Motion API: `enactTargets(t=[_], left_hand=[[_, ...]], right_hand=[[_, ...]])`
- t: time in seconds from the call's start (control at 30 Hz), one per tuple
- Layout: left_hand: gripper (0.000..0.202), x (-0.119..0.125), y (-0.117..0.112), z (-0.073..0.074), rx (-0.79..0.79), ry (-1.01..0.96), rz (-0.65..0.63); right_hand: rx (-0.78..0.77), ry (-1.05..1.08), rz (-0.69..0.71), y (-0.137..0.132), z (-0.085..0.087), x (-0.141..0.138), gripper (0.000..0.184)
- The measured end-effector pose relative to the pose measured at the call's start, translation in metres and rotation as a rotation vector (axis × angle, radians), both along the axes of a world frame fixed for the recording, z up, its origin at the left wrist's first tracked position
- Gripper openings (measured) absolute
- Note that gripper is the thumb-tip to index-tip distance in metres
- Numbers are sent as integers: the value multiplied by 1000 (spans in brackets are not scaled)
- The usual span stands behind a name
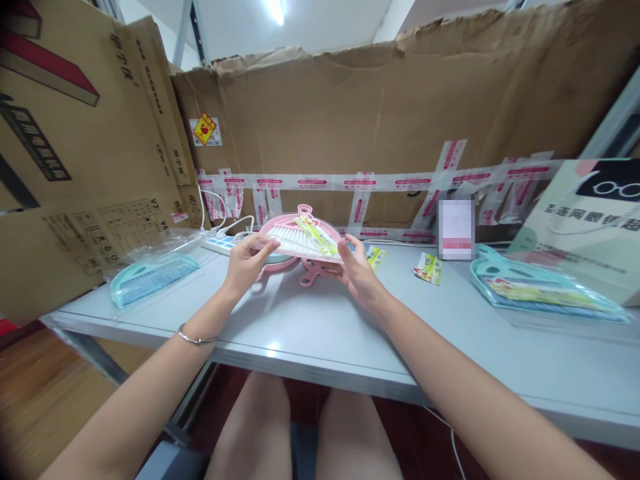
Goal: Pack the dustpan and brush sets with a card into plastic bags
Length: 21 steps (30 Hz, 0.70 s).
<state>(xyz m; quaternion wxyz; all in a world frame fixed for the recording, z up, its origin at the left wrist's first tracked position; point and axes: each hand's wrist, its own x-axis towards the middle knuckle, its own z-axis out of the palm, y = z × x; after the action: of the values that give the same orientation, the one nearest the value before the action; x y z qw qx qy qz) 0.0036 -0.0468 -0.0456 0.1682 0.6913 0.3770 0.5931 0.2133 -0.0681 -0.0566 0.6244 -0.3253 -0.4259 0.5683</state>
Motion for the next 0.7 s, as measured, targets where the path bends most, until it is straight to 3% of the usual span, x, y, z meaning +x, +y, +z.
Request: enactTargets(t=[0.1, 0.2, 0.37, 0.43, 0.53, 0.6, 0.7], left_hand=[[21, -1, 2, 0, 41, -58, 52], [20, -1, 4, 0, 82, -92, 75], [14, 2, 5, 0, 60, -110, 0], [42, 2, 6, -1, -53, -185, -106], [73, 0, 10, -5, -320, -259, -288], [67, -2, 13, -7, -429, -203, -344], [44, -4, 14, -8, -446, -69, -301]], right_hand=[[151, -23, 141, -3, -4, -2, 113], [242, -179, 109, -3, -8, -5, 120], [71, -189, -173, 11, -15, 0, 108], [3, -154, -253, 18, -17, 5, 101], [-27, -143, -240, 21, -16, 10, 71], [-9, -163, -200, 21, -15, 11, 49], [21, -205, -177, 21, -15, 11, 39]])
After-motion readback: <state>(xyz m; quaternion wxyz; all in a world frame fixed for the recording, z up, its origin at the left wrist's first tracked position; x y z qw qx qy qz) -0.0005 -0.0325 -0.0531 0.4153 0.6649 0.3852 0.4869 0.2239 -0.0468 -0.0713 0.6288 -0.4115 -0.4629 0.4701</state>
